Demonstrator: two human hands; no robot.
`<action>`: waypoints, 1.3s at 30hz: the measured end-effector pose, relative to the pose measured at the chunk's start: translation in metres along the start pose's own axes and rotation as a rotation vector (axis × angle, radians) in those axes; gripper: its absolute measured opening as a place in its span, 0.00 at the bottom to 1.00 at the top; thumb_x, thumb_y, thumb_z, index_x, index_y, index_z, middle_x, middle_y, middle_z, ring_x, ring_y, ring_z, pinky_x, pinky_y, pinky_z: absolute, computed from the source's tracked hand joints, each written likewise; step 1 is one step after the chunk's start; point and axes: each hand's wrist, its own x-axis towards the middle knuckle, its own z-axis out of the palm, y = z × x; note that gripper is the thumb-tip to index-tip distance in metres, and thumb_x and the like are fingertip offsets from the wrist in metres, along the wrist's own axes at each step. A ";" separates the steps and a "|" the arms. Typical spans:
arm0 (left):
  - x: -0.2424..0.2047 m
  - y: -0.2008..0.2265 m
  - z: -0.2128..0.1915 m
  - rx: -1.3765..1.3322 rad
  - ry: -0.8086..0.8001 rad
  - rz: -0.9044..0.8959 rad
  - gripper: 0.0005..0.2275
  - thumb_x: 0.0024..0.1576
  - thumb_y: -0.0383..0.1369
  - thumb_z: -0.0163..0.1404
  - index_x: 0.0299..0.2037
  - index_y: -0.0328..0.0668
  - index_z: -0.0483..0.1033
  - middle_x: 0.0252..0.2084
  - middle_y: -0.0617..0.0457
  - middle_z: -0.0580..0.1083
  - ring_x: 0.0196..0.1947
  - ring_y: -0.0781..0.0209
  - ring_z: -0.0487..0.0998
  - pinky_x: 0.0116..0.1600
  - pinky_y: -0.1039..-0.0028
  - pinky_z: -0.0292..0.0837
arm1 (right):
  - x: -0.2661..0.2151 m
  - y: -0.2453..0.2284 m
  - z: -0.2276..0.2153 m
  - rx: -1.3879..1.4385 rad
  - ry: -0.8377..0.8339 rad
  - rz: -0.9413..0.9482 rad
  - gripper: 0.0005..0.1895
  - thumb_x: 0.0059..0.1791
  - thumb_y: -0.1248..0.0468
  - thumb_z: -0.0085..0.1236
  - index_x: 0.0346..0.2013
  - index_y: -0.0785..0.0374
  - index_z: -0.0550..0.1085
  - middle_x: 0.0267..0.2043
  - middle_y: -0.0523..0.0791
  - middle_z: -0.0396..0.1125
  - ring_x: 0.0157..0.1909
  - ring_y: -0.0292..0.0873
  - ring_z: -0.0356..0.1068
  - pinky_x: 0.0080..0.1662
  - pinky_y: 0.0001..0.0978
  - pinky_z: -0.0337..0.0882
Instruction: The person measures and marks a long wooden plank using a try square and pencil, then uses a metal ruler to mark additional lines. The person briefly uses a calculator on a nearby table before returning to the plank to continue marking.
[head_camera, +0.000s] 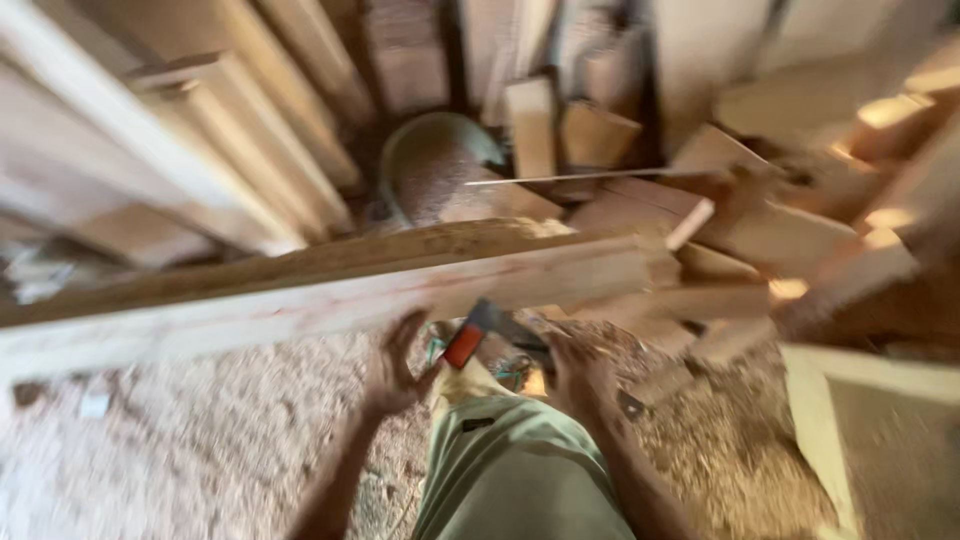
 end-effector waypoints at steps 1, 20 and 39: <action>-0.001 -0.025 -0.025 0.263 -0.004 -0.033 0.32 0.53 0.37 0.60 0.68 0.34 0.62 0.64 0.33 0.70 0.61 0.40 0.73 0.64 0.49 0.68 | 0.004 0.003 -0.001 -0.014 0.067 -0.079 0.23 0.40 0.67 0.63 0.49 0.62 0.73 0.35 0.51 0.72 0.38 0.57 0.73 0.40 0.51 0.72; 0.011 -0.215 -0.150 0.857 -0.673 -0.386 0.55 0.38 0.53 0.70 0.72 0.37 0.49 0.73 0.37 0.53 0.72 0.40 0.51 0.74 0.39 0.40 | 0.132 0.085 0.060 -0.167 0.093 -0.061 0.23 0.49 0.61 0.61 0.55 0.67 0.66 0.53 0.55 0.63 0.59 0.59 0.66 0.58 0.52 0.67; -0.004 -0.168 -0.049 0.699 0.183 0.226 0.13 0.66 0.35 0.54 0.59 0.50 0.71 0.49 0.52 0.76 0.47 0.61 0.75 0.57 0.65 0.73 | 0.159 0.085 0.024 0.015 0.296 0.007 0.23 0.50 0.64 0.62 0.56 0.70 0.65 0.47 0.51 0.62 0.44 0.46 0.65 0.45 0.40 0.68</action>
